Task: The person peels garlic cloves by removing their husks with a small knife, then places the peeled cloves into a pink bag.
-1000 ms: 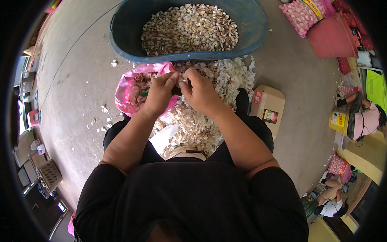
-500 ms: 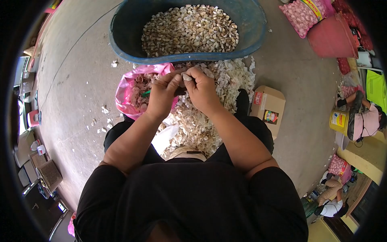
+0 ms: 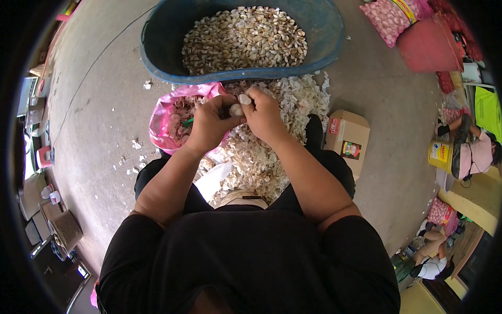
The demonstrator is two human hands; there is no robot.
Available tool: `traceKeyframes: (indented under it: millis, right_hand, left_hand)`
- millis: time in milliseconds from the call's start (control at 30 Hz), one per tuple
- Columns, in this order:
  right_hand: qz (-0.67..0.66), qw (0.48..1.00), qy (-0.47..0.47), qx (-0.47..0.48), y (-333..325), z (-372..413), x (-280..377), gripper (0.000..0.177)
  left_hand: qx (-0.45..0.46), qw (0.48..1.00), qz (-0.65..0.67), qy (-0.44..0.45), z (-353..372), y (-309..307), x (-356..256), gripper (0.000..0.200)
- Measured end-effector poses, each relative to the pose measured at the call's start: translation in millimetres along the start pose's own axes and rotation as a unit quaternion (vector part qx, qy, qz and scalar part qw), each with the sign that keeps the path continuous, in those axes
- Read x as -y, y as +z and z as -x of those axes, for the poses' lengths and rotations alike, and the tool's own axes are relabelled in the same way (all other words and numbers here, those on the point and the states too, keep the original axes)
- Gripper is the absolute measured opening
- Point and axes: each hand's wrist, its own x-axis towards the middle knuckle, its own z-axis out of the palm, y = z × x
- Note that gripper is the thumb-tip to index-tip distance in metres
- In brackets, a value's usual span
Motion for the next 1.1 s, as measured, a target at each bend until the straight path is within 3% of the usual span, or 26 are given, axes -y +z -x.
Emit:
traceKeyframes:
  millis: [133,233,267,333,433,533,567,633,700,800,833,900,933,1000,1067,1100]
  right_hand:
    - [0.076,0.986,-0.094,-0.112,3.7,-4.3,-12.2,0.012]
    - [0.090,0.994,0.029,-0.063,-5.5,-4.4,4.3,0.018]
    - [-0.037,0.997,0.065,-0.018,-4.1,-2.7,7.9,0.019]
    - [-0.286,0.946,0.133,0.074,0.9,4.5,13.7,0.020]
    - [-0.191,0.978,0.080,0.036,-1.8,4.6,7.9,0.020]
    - [-0.102,0.995,-0.008,-0.003,-1.4,3.9,10.3,0.019]
    - [-0.087,0.996,-0.023,-0.010,-0.1,7.0,14.0,0.019]
    - [-0.062,0.997,-0.053,-0.018,2.5,15.5,25.1,0.019]
    - [-0.082,0.993,-0.082,-0.017,11.5,23.3,30.1,0.020]
    - [-0.052,0.993,-0.109,-0.015,8.5,26.4,34.3,0.023]
    - [-0.027,0.990,-0.136,-0.011,3.8,24.6,41.1,0.024]
    - [0.064,0.970,-0.233,-0.036,-1.5,17.3,35.3,0.031]
    - [0.065,0.971,-0.229,-0.015,-5.8,16.2,28.0,0.029]
    - [0.067,0.974,-0.216,0.025,-11.5,14.8,22.2,0.025]
    - [0.023,0.984,-0.172,0.030,-13.9,12.9,19.2,0.019]
    - [-0.001,0.986,-0.162,0.026,-13.8,9.0,16.5,0.018]
  left_hand:
    - [-0.009,0.997,0.077,0.008,-6.0,0.3,12.4,0.034]
    - [-0.034,0.998,0.055,0.006,-7.6,0.3,10.6,0.033]
    - [-0.040,0.999,0.012,-0.001,-6.3,0.1,5.4,0.034]
    - [-0.039,0.998,-0.045,0.004,-4.5,-0.9,0.6,0.035]
    - [-0.003,0.997,-0.036,0.070,-4.7,-1.4,4.7,0.032]
    - [0.016,0.990,0.133,-0.038,-4.2,-3.6,-1.0,0.024]
    - [0.023,0.996,0.072,-0.035,-1.6,-2.5,-1.7,0.022]
    - [-0.029,0.998,-0.032,0.048,-8.7,12.7,40.6,0.020]
    - [-0.092,0.985,-0.091,0.115,-1.9,27.4,42.7,0.019]
    - [-0.051,0.975,0.213,-0.047,-2.4,30.9,40.8,0.020]
    - [-0.040,0.940,0.299,-0.160,0.2,20.5,11.5,0.025]
    - [0.026,0.874,0.440,-0.205,-7.5,0.2,15.5,0.027]
    - [0.061,0.828,0.507,-0.232,-6.7,-3.1,16.4,0.028]
    - [0.055,0.922,0.361,-0.125,1.7,-2.3,7.5,0.024]
    - [0.043,0.889,0.415,-0.188,-2.5,-3.4,7.6,0.022]
    - [0.045,0.902,0.384,-0.193,-1.8,-5.4,1.2,0.023]
